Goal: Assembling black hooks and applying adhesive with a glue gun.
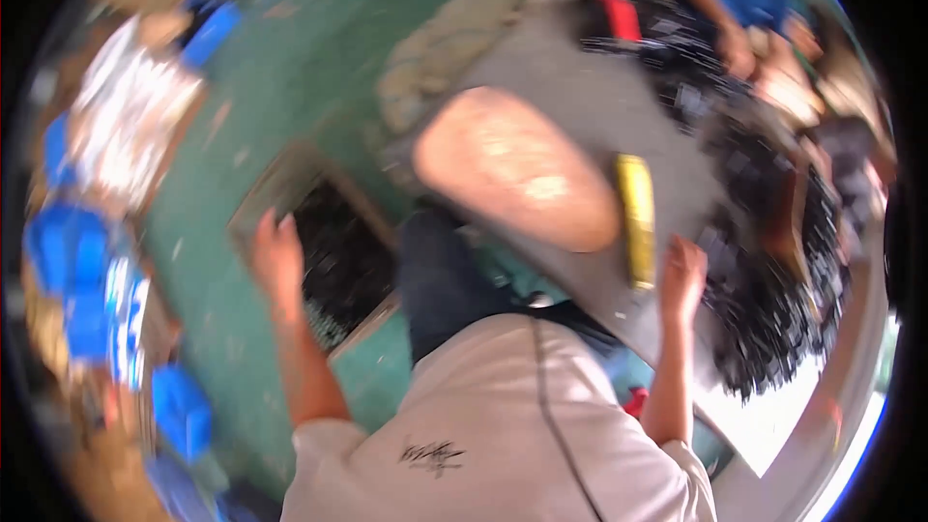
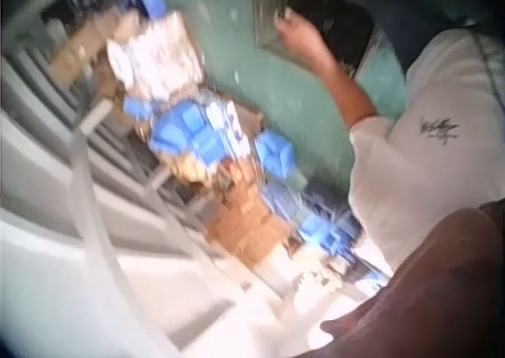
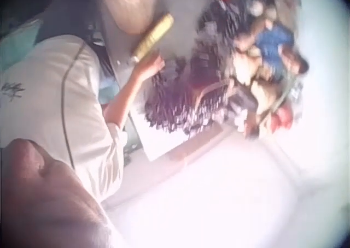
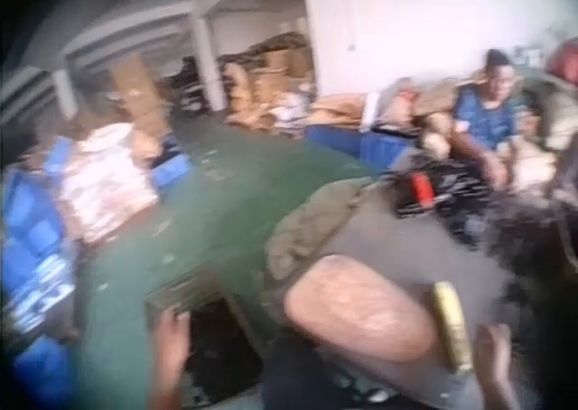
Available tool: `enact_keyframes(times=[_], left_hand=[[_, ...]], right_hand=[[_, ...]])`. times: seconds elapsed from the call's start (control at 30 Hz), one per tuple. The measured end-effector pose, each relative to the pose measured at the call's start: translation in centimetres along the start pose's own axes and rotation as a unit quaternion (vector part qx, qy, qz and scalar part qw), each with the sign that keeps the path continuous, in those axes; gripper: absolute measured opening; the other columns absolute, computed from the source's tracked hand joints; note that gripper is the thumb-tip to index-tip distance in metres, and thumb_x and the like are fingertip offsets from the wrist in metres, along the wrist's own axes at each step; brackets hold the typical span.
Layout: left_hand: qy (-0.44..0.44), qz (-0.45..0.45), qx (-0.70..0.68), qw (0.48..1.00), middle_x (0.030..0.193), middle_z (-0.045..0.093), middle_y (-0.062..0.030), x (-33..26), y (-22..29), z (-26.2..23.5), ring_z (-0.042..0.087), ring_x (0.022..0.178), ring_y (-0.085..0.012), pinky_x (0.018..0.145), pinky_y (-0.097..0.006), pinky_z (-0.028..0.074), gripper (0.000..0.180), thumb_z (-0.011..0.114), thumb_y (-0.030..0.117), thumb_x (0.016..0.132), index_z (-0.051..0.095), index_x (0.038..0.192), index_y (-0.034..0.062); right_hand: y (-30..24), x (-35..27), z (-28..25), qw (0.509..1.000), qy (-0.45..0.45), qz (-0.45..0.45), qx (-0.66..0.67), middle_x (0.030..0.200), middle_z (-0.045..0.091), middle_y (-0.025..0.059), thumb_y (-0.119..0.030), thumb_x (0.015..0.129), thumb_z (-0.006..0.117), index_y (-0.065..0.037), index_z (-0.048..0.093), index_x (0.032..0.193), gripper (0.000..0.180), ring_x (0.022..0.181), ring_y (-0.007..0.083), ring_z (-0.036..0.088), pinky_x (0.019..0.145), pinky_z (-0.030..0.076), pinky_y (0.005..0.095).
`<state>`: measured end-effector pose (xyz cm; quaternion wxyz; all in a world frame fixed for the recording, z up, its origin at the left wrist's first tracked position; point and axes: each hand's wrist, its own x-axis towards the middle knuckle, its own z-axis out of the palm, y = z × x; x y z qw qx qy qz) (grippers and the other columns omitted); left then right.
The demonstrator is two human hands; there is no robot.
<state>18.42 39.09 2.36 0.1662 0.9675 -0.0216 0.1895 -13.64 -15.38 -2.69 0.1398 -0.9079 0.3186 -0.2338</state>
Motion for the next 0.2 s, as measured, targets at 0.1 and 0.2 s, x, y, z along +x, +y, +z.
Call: enact_keyframes(times=[0.1, 0.2], left_hand=[[-0.057, -0.046, 0.012, 0.997, 0.132, 0.056, -0.0229, 0.3, -3.3, 1.7, 0.05, 0.125, -0.0407, 0.105, -0.049, 0.04, 0.05, 0.061, 0.037, 0.096, 0.054, 0.135, 0.0057], [-0.172, -0.022, -0.128, 0.976, 0.146, 0.046, -0.0196, 1.3, 2.6, 5.4, 0.047, 0.132, -0.034, 0.109, -0.048, 0.037, 0.053, 0.059, 0.039, 0.097, 0.051, 0.14, 0.0087]], right_hand=[[-4.2, 0.0, -1.5, 0.993, 0.026, 0.104, 0.057, 0.114, 0.06, 0.0148, -0.008, 0.088, 0.064, -0.007, 0.067, 0.116, 0.028, 0.106, 0.0346, 0.059, 0.092, 0.05, 0.0418], [-1.2, -0.7, -3.6, 0.982, 0.092, 0.134, -0.097, 0.119, 0.058, 0.0145, -0.012, 0.09, 0.067, -0.009, 0.064, 0.123, 0.033, 0.113, 0.0282, 0.058, 0.1, 0.049, 0.0391]])
